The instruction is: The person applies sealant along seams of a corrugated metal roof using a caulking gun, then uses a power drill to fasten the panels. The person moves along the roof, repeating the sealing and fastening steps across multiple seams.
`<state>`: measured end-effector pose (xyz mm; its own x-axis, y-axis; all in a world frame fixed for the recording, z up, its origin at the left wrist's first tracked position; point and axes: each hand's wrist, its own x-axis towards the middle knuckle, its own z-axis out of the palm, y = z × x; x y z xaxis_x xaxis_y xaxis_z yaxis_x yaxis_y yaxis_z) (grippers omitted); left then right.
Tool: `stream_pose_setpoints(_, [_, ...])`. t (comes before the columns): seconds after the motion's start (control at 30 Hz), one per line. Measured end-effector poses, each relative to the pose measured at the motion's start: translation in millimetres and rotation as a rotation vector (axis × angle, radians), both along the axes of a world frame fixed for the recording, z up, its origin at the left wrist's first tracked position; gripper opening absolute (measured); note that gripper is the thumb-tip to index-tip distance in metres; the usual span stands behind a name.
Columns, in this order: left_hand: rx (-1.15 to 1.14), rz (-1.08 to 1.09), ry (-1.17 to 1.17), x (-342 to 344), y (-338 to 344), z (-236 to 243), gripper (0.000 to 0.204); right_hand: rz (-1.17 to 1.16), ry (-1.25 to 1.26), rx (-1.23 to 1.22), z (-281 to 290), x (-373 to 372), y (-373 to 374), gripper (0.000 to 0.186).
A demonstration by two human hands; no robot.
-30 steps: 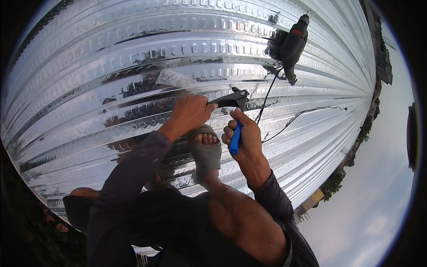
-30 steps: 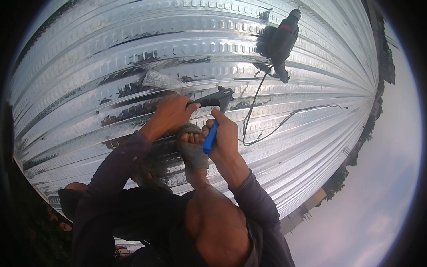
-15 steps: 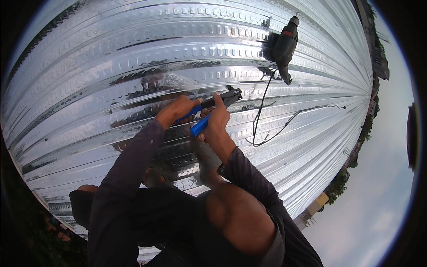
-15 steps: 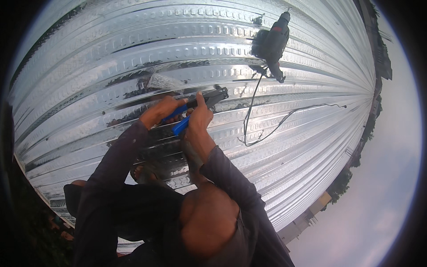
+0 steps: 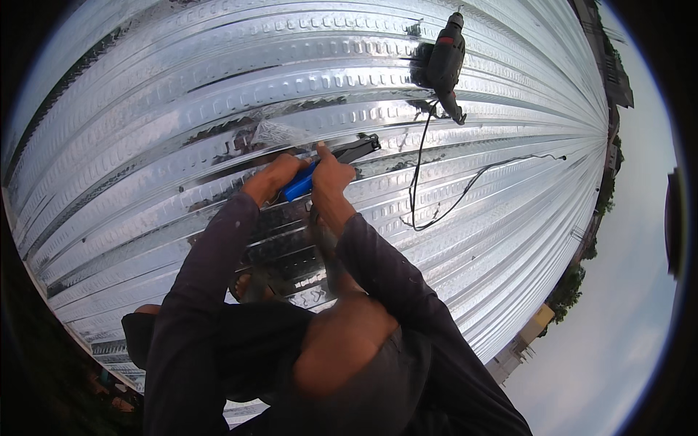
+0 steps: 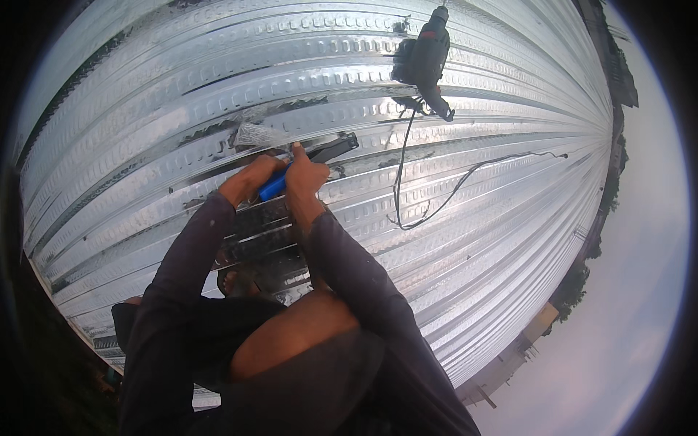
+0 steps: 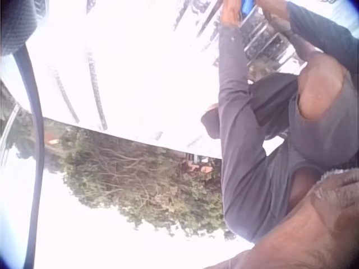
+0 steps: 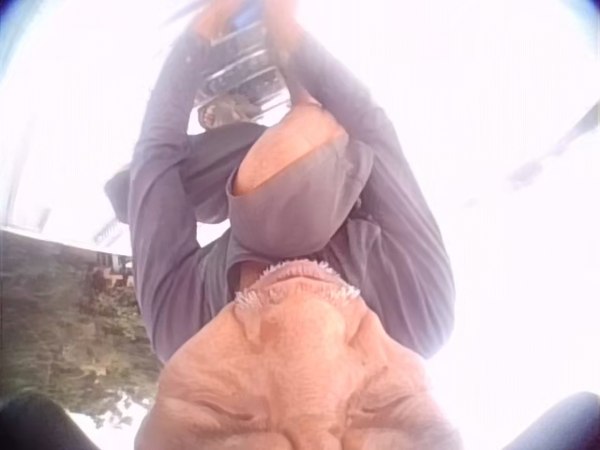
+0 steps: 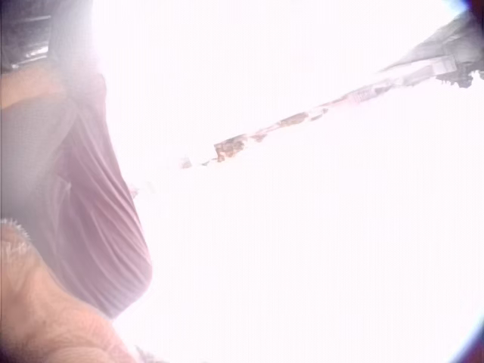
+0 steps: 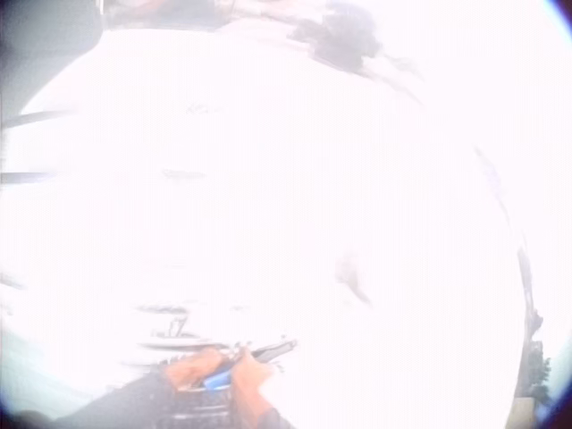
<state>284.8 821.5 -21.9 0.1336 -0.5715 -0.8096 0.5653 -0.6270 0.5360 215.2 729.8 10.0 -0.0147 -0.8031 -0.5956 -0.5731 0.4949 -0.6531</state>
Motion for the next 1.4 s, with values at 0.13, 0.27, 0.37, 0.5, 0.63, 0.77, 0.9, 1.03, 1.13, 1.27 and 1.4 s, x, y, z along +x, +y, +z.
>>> stream_pose_setpoints(0.13, [-0.160,0.008,-0.019,2.1,0.0,-4.1,0.045,-0.087,0.023,0.030,8.7,7.3,-1.2,0.071])
stream_pose_setpoints(0.27, [-0.118,0.043,-0.121,-7.0,3.3,-7.6,0.044,-0.322,-0.100,0.088,30.6,17.6,14.4,0.076])
stream_pose_setpoints(0.37, [-0.131,0.120,-0.094,-7.9,7.6,-14.4,0.041,-0.313,-0.140,0.096,36.7,21.9,23.8,0.083])
stream_pose_setpoints(0.5, [-0.171,0.106,0.007,-5.3,5.8,-11.9,0.051,-0.164,-0.010,0.071,24.6,19.4,22.2,0.088])
stream_pose_setpoints(0.63, [-0.129,0.147,0.162,7.2,12.9,6.0,0.071,-0.112,0.118,0.028,10.5,19.5,24.7,0.087])
stream_pose_setpoints(0.77, [-0.147,0.136,0.189,7.6,12.1,17.6,0.085,-0.094,0.228,-0.102,-12.2,20.5,28.2,0.076])
stream_pose_setpoints(0.9, [-0.225,0.179,0.220,5.4,16.4,35.9,0.084,-0.095,0.261,-0.051,-1.6,23.8,30.3,0.064])
stream_pose_setpoints(1.03, [-0.176,0.230,0.134,6.2,6.2,41.5,0.078,-0.073,0.209,-0.131,-22.1,22.9,22.0,0.067])
stream_pose_setpoints(1.13, [-0.197,0.130,0.051,2.0,6.5,28.9,0.074,-0.085,0.050,0.065,-20.4,-0.7,8.9,0.052])
stream_pose_setpoints(1.27, [0.005,-0.165,-0.484,-9.6,3.2,44.4,0.066,-0.116,-0.283,0.488,73.3,-23.3,-32.2,0.028])
stream_pose_setpoints(1.4, [-0.051,-0.223,-0.524,-42.3,-16.9,80.4,0.059,0.096,-0.289,0.873,127.4,-72.2,-127.5,0.019])
